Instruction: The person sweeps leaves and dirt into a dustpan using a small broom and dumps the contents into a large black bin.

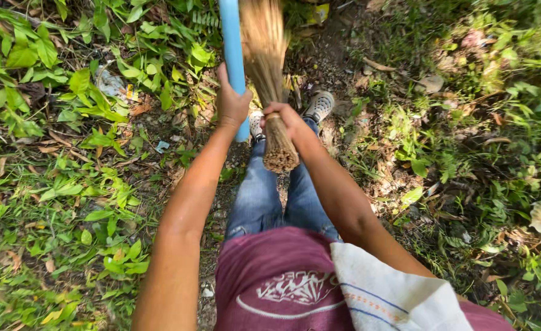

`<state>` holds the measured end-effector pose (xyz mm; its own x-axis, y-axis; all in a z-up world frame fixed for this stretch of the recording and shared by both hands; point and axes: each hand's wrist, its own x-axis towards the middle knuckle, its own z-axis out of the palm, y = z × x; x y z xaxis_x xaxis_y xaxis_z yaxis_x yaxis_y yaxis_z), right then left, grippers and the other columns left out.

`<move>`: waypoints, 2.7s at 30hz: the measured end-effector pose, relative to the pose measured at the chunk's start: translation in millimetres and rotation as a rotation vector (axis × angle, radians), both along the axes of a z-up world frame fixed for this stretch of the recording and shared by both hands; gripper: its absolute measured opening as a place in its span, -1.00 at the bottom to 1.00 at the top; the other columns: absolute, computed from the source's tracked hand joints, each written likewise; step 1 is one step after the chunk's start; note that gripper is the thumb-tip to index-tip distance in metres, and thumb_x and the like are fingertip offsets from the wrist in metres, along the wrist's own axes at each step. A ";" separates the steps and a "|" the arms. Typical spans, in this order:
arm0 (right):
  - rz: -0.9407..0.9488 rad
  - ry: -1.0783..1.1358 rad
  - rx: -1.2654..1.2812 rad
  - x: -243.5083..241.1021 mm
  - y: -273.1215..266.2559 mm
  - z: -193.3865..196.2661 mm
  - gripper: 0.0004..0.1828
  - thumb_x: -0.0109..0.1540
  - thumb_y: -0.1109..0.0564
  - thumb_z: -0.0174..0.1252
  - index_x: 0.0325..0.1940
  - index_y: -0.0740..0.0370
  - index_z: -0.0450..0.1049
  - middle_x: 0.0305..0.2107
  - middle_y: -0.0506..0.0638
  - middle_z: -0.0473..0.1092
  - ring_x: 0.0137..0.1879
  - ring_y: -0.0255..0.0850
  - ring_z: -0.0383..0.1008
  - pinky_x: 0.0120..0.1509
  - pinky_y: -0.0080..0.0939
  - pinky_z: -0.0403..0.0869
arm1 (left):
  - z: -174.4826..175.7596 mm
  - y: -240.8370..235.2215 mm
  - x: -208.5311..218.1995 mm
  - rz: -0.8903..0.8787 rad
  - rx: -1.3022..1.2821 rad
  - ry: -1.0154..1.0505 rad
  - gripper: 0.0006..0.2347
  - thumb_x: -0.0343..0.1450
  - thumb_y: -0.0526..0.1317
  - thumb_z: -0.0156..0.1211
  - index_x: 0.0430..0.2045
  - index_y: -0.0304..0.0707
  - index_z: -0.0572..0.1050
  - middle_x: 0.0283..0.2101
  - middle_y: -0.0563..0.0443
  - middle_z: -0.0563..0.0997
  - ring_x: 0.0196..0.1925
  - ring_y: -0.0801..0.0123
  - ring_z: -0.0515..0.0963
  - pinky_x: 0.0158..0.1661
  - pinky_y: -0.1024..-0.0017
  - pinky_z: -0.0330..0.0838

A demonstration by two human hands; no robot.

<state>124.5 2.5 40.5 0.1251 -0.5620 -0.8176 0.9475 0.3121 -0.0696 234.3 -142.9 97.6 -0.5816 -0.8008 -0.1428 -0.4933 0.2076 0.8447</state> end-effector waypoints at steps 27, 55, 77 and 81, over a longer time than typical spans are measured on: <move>-0.542 0.187 0.138 -180.5 62.4 -69.0 -0.82 0.19 0.31 0.09 -0.14 0.28 0.33 -0.48 0.06 0.38 -0.42 -0.12 0.49 -0.34 -0.15 0.53 | -46.4 19.6 -119.8 0.284 0.707 0.044 -0.47 0.27 -0.48 0.16 0.11 -0.20 0.11 -0.47 -0.08 0.44 -0.71 0.28 0.47 -0.73 0.31 0.40; -0.978 0.255 0.242 -156.8 -64.8 3.7 -0.71 0.23 0.16 0.09 -0.02 0.35 0.32 -0.48 0.10 0.36 -0.47 -0.17 0.38 -0.41 -0.17 0.48 | -67.9 -210.9 -222.7 -0.065 0.904 -0.312 -0.46 0.24 -0.51 0.12 0.06 -0.15 0.06 -0.54 -0.10 0.41 -0.71 0.27 0.42 -0.74 0.24 0.32; -0.590 0.590 0.686 -124.4 179.5 32.9 -0.10 0.04 0.40 0.15 0.45 0.33 0.01 -0.25 0.00 0.51 -0.27 -0.13 0.59 -0.19 -0.14 0.64 | -76.3 -129.0 -230.2 -0.165 1.152 -0.514 -0.70 0.26 -0.51 0.09 -0.29 -0.20 0.17 -0.54 -0.11 0.39 -0.69 0.28 0.37 -0.71 0.26 0.27; -0.357 0.762 0.941 -163.0 215.5 -112.3 -0.07 0.00 0.35 0.25 0.41 0.45 0.02 -0.22 0.25 0.46 -0.18 0.03 0.52 -0.15 -0.01 0.53 | -118.3 -112.9 -254.7 -0.334 1.210 -0.506 -0.89 0.34 -0.43 0.08 -0.59 -0.42 0.32 -0.68 -0.12 0.37 -0.74 0.22 0.38 -0.70 0.23 0.30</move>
